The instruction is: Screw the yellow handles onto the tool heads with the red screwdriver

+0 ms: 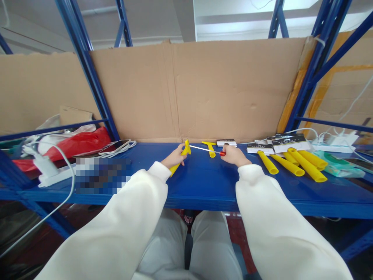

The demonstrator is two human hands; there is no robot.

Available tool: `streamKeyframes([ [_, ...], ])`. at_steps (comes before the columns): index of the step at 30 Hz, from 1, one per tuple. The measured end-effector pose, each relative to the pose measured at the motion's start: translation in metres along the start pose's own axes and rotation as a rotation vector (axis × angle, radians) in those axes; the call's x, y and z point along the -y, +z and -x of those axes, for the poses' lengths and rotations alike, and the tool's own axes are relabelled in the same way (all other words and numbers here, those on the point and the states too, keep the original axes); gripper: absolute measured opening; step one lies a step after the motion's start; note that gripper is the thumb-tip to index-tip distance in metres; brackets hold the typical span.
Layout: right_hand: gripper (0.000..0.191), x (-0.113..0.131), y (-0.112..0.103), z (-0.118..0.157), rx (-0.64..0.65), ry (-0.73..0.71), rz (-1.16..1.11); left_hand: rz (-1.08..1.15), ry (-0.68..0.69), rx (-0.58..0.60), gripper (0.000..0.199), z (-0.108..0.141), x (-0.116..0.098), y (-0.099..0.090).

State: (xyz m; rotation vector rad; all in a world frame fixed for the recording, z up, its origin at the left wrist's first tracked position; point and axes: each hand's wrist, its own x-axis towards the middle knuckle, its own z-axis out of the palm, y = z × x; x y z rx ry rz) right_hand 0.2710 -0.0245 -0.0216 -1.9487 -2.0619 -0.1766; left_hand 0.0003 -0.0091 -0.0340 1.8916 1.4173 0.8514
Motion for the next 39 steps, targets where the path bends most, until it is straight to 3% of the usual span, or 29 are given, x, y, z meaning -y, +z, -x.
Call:
streamKeyframes([
  [18,0.006,-0.0008,0.0003,-0.0002,-0.027,0.023,0.028,-0.011,-0.014,0.004,0.061,0.0020,-0.0031,-0.0011],
  [39,0.005,-0.0049,0.0033,-0.0012,-0.007,-0.046,-0.001,-0.034,-0.032,-0.032,0.062,0.0035,-0.0052,-0.0027],
])
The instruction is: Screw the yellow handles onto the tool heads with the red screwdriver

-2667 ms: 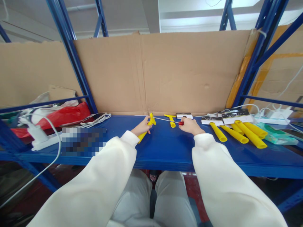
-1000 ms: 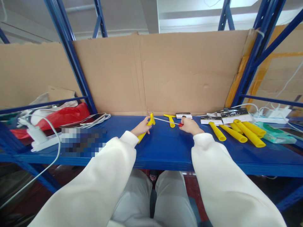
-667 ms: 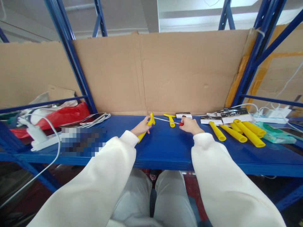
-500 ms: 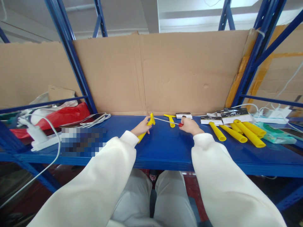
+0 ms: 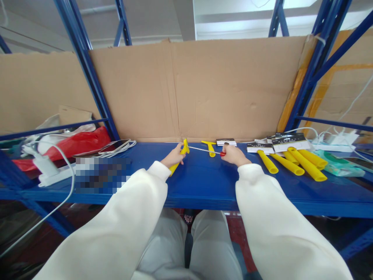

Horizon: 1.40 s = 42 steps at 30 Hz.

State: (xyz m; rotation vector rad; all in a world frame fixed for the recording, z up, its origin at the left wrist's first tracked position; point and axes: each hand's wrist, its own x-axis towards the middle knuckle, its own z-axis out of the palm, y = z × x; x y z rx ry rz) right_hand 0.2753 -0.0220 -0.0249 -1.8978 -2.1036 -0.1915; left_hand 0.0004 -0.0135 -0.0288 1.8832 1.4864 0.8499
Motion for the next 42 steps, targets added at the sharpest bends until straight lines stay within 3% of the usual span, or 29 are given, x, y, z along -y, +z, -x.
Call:
streamKeyframes([
  [13,0.016,-0.001,0.003,0.000,0.073,-0.073,-0.094,0.121,-0.040,-0.102,0.062,-0.005,0.003,0.000],
  [42,0.024,0.009,-0.003,0.007,0.073,-0.129,-0.160,0.159,-0.075,-0.127,0.071,0.002,-0.005,-0.003],
])
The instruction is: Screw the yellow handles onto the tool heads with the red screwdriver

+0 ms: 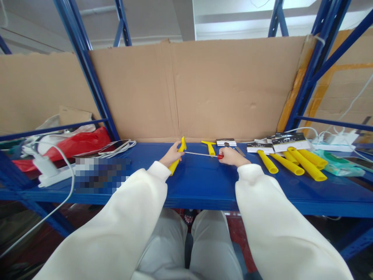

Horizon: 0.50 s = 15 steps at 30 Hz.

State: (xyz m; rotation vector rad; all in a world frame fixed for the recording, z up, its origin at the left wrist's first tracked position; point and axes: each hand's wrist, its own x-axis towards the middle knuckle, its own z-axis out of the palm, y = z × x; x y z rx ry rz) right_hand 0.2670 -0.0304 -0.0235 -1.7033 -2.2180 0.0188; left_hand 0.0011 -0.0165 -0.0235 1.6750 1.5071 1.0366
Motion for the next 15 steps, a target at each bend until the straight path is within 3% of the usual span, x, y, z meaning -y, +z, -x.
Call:
streamKeyframes([
  [15,0.008,-0.013,0.007,-0.005,0.080,-0.055,-0.131,0.028,0.009,-0.047,0.069,0.002,-0.002,-0.001],
])
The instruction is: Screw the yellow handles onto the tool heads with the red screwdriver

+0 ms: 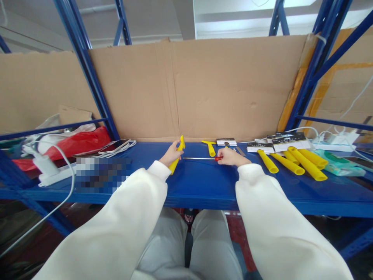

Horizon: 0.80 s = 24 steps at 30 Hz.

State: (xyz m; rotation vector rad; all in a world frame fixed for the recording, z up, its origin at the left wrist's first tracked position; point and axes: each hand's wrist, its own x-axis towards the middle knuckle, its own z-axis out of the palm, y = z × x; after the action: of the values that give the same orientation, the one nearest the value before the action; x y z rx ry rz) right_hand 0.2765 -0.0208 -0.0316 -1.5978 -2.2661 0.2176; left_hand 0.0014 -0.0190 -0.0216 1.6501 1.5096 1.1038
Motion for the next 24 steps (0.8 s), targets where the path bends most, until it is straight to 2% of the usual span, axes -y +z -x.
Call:
streamKeyframes([
  [11,0.012,-0.005,0.004,-0.005,0.081,-0.037,-0.187,0.012,-0.011,-0.019,0.067,0.004,-0.004,0.001],
  [19,0.024,-0.012,0.008,-0.009,0.076,-0.073,-0.276,0.028,-0.009,-0.019,0.069,0.002,-0.002,0.001],
  [24,0.027,-0.008,0.006,-0.007,0.071,-0.057,-0.300,0.041,-0.007,-0.014,0.070,0.000,0.001,0.001],
])
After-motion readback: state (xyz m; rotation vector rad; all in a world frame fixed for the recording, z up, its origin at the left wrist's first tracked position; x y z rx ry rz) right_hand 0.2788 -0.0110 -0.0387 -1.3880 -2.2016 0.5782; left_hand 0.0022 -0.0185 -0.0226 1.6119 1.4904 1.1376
